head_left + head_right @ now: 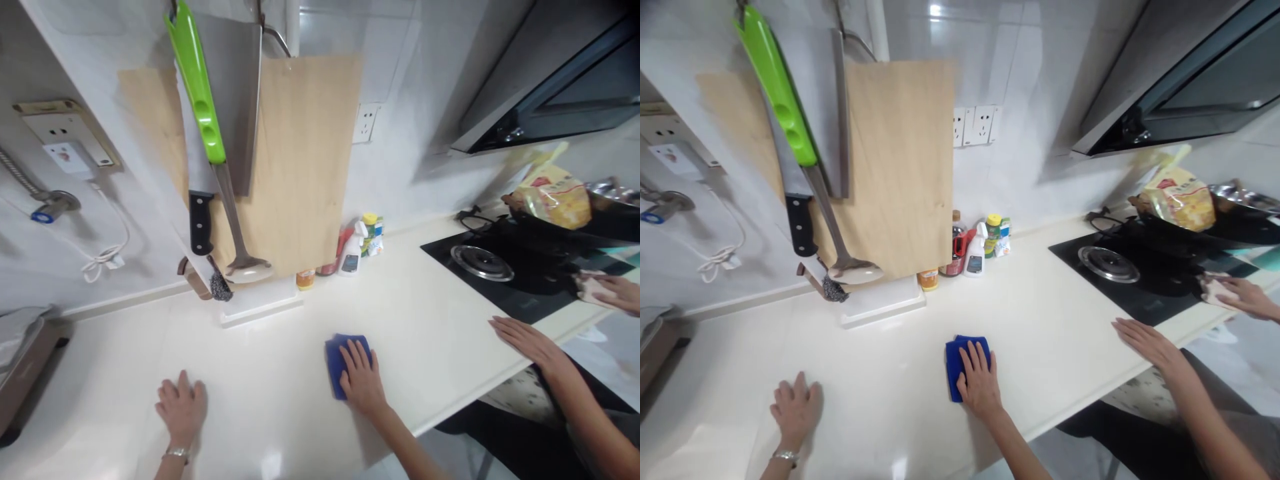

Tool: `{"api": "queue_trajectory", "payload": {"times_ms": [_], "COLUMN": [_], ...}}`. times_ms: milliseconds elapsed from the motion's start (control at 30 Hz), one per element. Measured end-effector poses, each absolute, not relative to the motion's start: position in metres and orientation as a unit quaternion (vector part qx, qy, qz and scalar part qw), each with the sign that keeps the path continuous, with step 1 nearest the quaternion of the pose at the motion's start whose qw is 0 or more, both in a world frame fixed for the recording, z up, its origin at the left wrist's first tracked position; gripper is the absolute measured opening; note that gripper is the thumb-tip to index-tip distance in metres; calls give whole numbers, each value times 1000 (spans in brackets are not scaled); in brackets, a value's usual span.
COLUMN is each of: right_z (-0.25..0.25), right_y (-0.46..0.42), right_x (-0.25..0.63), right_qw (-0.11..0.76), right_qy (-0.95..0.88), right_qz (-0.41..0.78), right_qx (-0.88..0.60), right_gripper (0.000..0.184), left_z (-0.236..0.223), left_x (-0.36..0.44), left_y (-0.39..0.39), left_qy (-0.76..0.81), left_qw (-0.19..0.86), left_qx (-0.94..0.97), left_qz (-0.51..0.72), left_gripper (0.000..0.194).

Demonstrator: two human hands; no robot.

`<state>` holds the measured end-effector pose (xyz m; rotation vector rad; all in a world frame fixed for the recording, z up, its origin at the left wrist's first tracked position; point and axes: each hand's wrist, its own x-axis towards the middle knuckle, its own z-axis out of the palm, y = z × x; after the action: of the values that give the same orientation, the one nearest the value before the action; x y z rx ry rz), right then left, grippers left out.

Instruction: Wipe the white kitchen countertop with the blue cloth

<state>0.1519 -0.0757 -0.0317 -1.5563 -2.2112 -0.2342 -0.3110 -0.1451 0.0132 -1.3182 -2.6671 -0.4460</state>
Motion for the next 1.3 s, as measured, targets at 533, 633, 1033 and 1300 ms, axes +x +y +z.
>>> {"api": "queue_trajectory", "payload": {"times_ms": [533,633,1033,1300], "right_z": [-20,-19,-10,-3], "right_y": [123,149,135,-11], "right_x": [139,129,115,87], "right_qw": [142,126,97,95], "right_qy": [-768,-767,-773,-782], "right_qz": [-32,-24,-25,20], "right_qx": [-623,-629,-627,-615], "right_gripper": [59,61,62,62], "left_z": [14,12,19,14], "left_x": [-280,-282,-275,-276], "left_y": [-132,-132,-130,-133], "left_qy": [-893,-899,-912,-908], "left_qw": [105,94,66,43], "left_qx": [-413,-408,-388,-391], "left_qz": [-145,-129,-120,-144], "left_gripper": [67,67,65,67]}}
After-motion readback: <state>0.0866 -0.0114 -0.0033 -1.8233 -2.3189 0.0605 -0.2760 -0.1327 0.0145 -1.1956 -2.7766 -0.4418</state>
